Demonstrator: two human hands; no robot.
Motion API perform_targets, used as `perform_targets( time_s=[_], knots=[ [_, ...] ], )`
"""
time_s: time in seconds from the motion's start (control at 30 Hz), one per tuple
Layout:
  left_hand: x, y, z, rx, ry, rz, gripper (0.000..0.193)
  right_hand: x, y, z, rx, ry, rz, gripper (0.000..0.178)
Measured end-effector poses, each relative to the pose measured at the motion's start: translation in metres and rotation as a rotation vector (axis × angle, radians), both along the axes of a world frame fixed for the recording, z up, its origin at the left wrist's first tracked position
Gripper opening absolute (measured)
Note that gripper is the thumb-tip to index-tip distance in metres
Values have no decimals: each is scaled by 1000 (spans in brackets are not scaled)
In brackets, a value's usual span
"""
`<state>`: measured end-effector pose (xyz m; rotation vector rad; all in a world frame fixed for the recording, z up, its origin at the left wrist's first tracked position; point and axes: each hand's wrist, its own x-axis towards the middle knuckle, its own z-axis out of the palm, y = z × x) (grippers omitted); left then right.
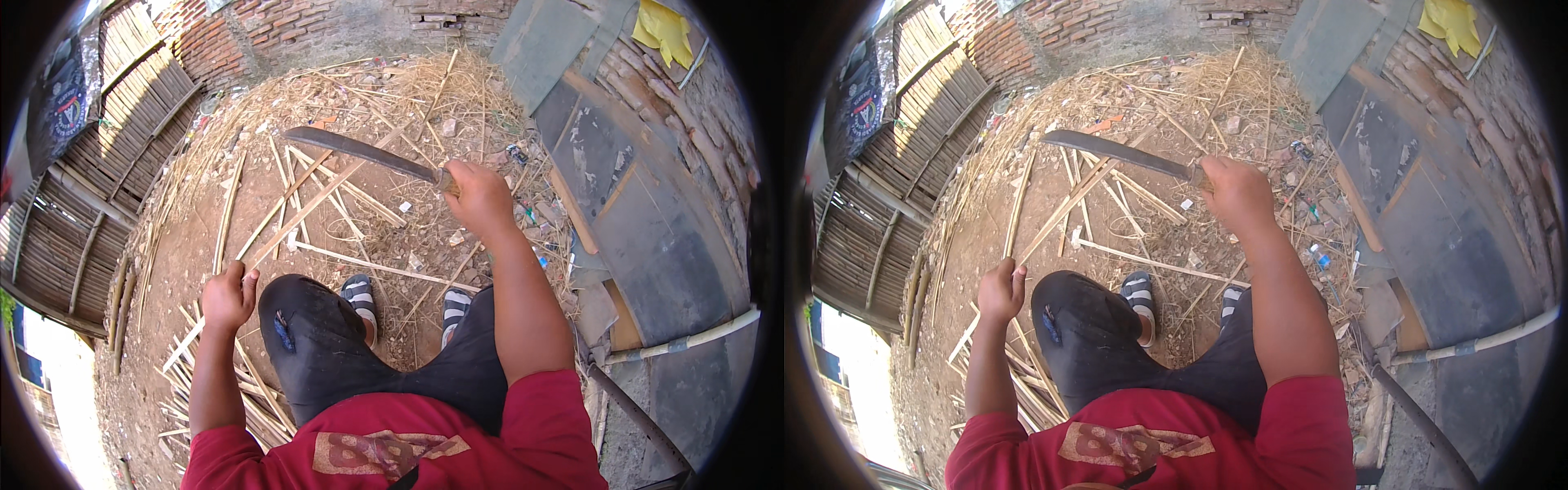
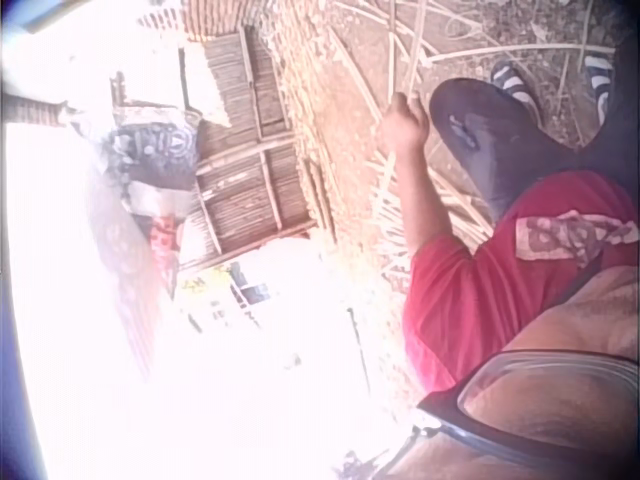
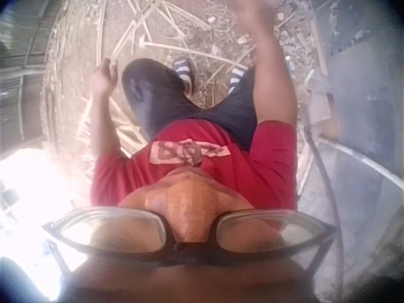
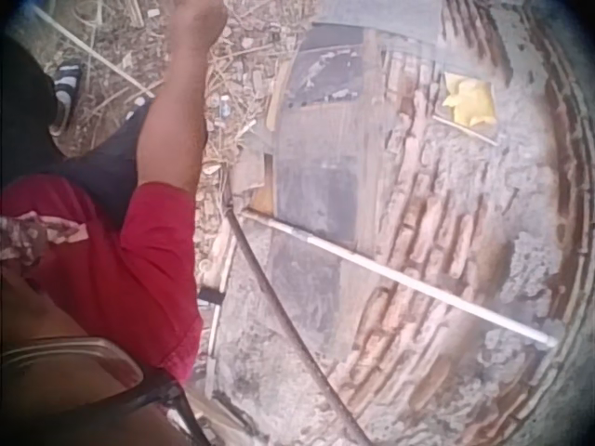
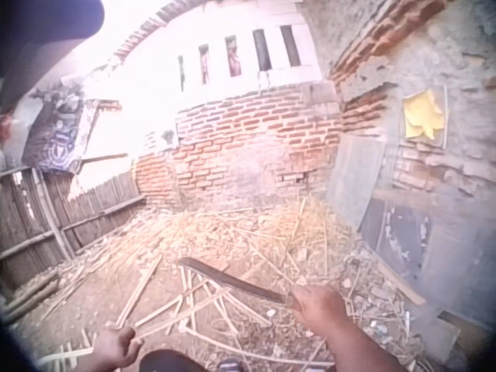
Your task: The person shaves a long strip of bamboo using a machete while sitting on the ground outdoors.
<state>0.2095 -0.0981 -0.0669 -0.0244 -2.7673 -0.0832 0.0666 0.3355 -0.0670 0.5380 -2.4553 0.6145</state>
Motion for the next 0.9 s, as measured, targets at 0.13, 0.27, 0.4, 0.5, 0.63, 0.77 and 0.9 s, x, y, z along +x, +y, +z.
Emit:
perform_targets(
  time_s=[0.13, 0.27, 0.4, 0.5, 0.63, 0.77, 0.9],
  knots=[
    [3, -5, -7, -18, 21, -34, 35, 5, -8, 1, 43, 24, 16, 32],
    [3, -11, -8, 17, -2, -27, 34, -13, 8, 1, -19, -109, -142, 28],
    [11, -13, -12, -21, -49, 14, 33, -1, -15, -6, 13, -42, 11, 27],
    [14, -6, -14, 51, 7, -57, 33, 4, -31, -11, 142, 135, 115, 26],
    [25, -27, -18, 72, 11, -29, 34, -16, -9, -11, -41, -8, -145, 21],
    [36, -47, -18, 59, 60, 8, 35, -41, 21, -25, -348, -89, -426, 26],
    [36, -35, -22, 64, -10, 34, 35, -33, 13, -24, -403, 28, -295, 28]
  ],
)
